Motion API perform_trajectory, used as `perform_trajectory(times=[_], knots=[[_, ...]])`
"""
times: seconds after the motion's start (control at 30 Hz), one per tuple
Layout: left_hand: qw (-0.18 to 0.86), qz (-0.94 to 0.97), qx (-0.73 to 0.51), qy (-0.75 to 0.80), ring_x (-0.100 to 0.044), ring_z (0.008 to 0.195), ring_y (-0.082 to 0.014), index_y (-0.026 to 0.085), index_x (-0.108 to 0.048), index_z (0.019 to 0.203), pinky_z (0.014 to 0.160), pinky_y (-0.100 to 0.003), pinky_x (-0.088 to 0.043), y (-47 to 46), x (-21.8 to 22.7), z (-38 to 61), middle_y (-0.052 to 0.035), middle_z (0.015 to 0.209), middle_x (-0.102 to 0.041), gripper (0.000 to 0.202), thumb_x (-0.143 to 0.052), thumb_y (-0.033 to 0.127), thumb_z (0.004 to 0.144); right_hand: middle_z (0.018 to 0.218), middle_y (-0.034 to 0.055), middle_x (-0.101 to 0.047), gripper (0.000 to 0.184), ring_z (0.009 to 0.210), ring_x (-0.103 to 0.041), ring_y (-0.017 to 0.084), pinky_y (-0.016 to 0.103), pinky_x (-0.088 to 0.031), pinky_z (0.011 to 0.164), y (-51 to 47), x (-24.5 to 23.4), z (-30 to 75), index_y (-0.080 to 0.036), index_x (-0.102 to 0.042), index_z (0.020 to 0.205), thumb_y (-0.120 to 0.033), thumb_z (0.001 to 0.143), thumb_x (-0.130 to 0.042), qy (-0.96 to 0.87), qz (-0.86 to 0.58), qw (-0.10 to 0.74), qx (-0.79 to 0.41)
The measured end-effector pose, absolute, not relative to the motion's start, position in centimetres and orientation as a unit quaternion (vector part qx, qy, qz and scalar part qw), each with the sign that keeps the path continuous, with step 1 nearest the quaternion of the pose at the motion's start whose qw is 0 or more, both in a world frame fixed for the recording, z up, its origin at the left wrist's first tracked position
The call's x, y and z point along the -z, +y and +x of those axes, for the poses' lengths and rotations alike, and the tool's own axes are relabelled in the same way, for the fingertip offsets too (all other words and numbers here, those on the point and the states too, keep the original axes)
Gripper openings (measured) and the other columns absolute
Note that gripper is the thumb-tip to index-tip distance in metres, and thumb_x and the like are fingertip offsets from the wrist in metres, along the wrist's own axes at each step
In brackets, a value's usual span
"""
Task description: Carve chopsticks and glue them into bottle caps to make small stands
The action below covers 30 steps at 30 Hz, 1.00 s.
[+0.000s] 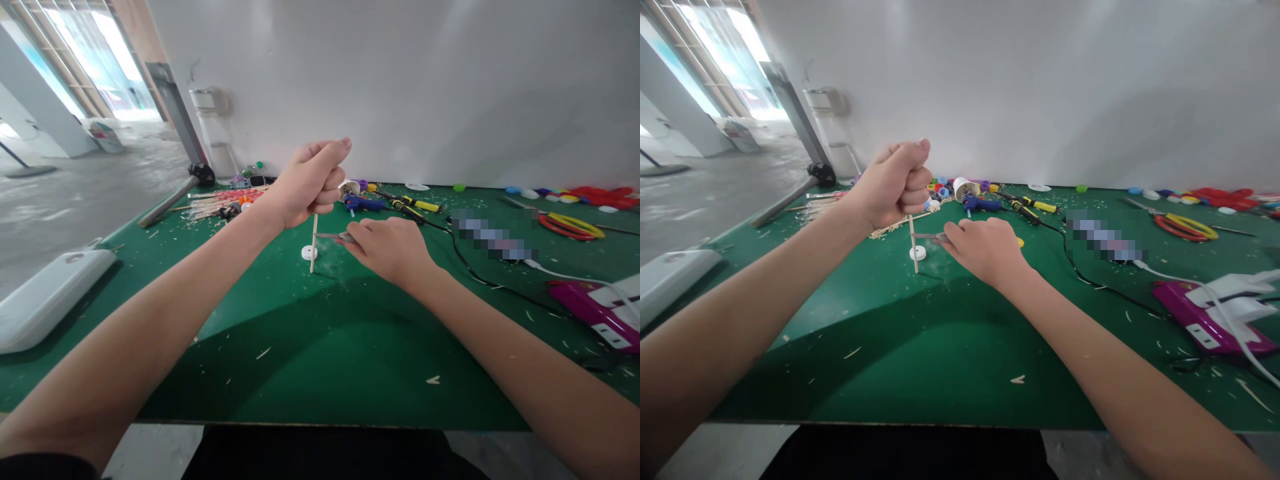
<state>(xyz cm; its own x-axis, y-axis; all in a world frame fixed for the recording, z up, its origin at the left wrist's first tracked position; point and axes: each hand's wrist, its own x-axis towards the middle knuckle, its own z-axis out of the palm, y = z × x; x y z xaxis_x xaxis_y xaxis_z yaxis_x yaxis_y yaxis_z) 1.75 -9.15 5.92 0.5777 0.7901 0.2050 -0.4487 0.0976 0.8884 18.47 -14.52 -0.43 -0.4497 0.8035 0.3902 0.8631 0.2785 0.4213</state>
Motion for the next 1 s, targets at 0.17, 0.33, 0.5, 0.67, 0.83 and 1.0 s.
perform_trajectory(times=[0.17, 0.33, 0.5, 0.67, 0.83, 1.0], knots=[[0.673, 0.571, -0.434, 0.181, -0.021, 0.029, 0.0003, 0.021, -0.027, 0.062, 0.034, -0.012, -0.009, -9.7, -6.1, 2.0, 0.0100, 0.046, -0.018, 0.037, -0.052, 0.024, 0.090, 0.075, 0.0027, -0.067, 0.040, 0.055, -0.052, 0.013, 0.030, -0.011, 0.053, -14.6, 0.0, 18.3, -0.021, -0.061, 0.092, -0.041, 0.099, -0.028, -0.798, -0.521, 0.039, 0.299], [0.657, 0.574, -0.441, 0.212, -0.019, 0.030, 0.0000, 0.021, -0.028, 0.062, 0.035, -0.013, -0.009, -10.2, -6.3, 2.4, 0.0100, 0.046, -0.018, 0.038, -0.052, 0.024, 0.091, 0.077, 0.0039, -0.067, 0.039, 0.056, -0.051, 0.012, 0.030, -0.012, 0.053, -14.5, 0.0, 17.8, -0.020, -0.061, 0.093, -0.042, 0.099, -0.029, -0.804, -0.518, 0.044, 0.288], [0.609, 0.587, -0.482, 0.230, -0.015, 0.033, -0.0014, 0.021, -0.028, 0.061, 0.035, -0.015, -0.008, -10.9, -6.5, 3.0, 0.0095, 0.046, -0.015, 0.038, -0.050, 0.024, 0.092, 0.068, 0.0033, -0.063, 0.043, 0.050, -0.045, 0.012, 0.029, -0.014, 0.053, -15.2, 0.1, 17.2, -0.019, -0.061, 0.085, -0.038, 0.100, -0.025, -0.800, -0.510, 0.073, 0.306], [0.425, 0.661, -0.532, 0.314, -0.019, 0.042, -0.0045, 0.021, -0.029, 0.055, 0.037, -0.020, -0.014, -12.3, -5.7, 4.9, 0.0059, 0.051, -0.020, 0.040, -0.048, 0.020, 0.091, 0.058, 0.0026, -0.057, 0.035, 0.046, -0.041, 0.012, 0.029, -0.014, 0.051, -16.3, 0.1, 16.0, -0.019, -0.060, 0.079, -0.031, 0.096, -0.033, -0.791, -0.528, 0.078, 0.301], [0.372, 0.657, -0.546, 0.363, -0.020, 0.042, -0.0049, 0.020, -0.027, 0.053, 0.039, -0.022, -0.012, -12.1, -6.1, 5.0, 0.0049, 0.052, -0.019, 0.044, -0.051, 0.021, 0.090, 0.058, 0.0027, -0.057, 0.031, 0.045, -0.040, 0.011, 0.029, -0.013, 0.050, -16.2, 0.2, 15.5, -0.019, -0.060, 0.083, -0.025, 0.095, -0.033, -0.792, -0.529, 0.082, 0.292], [0.514, 0.550, -0.552, 0.358, -0.023, 0.037, -0.0053, 0.021, -0.030, 0.062, 0.037, -0.022, -0.016, -10.8, -7.6, 3.2, 0.0067, 0.049, -0.022, 0.034, -0.043, 0.024, 0.093, 0.060, 0.0027, -0.057, 0.040, 0.045, -0.041, 0.010, 0.030, -0.012, 0.051, -16.0, 0.1, 16.3, -0.019, -0.059, 0.084, -0.038, 0.099, -0.027, -0.784, -0.524, 0.083, 0.323]])
